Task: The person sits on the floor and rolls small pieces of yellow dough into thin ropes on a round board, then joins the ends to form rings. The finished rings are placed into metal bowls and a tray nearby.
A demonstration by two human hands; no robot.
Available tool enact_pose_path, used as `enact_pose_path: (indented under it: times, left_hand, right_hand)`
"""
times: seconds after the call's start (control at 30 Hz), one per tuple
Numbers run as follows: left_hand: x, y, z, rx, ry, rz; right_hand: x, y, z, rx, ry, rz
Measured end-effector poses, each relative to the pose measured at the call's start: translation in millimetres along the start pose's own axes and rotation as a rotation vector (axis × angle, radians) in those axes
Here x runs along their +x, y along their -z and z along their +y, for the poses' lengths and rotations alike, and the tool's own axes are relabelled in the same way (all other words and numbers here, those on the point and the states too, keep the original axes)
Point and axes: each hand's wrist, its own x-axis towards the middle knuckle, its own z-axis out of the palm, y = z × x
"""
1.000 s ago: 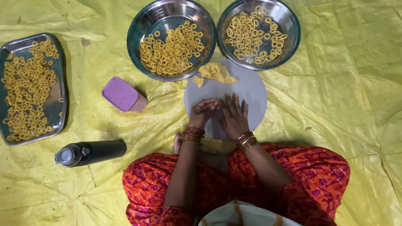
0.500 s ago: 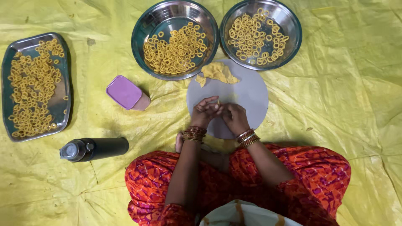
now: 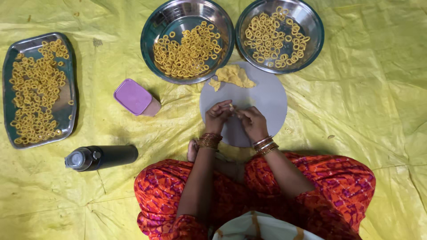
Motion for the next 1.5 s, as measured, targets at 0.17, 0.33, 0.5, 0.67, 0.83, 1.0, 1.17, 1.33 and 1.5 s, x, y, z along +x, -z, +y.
enact_pose_path:
  times: [0.17,0.33,0.5,0.67,0.83,1.0,1.17,1.33,1.5]
  left_hand:
    - [-2,-4,6,0.044,0.086,0.038]
    - [-7,-7,13,0.146,0.041,0.048]
    - [-9,-8,17,0.237,0.051,-0.007]
    - [-9,-4,22,0.229,0.115,-0.07]
    - [-9,-1,18,0.405,0.051,-0.08]
    - [-6,-1,4,0.333,0.076,0.039]
    - [-2,9,-7,0.177,0.184,0.003]
    - [-2,12,-11,0.115,0.168,-0.113]
    - [-3,10,-1,-0.034,0.284,-0.199]
  right_hand:
    - [1,3,-7,-0.191,0.196,0.037]
    - [1,8,-17,-0.182,0.204,0.044]
    - [3,11,-19,-0.154,0.231,0.098]
    - [5,11,-14,-0.149,0.278,0.087]
    - [3,9,-10,-0.133,0.149,0.015]
    - [8,14,-1,-0.105,-0.012,0.025]
    - [8,16,10,-0.147,0.031,-0.072]
    - [15,15,26,0.263,-0.112,-0.231]
    - [16,15,55,0.71,-0.344,-0.493]
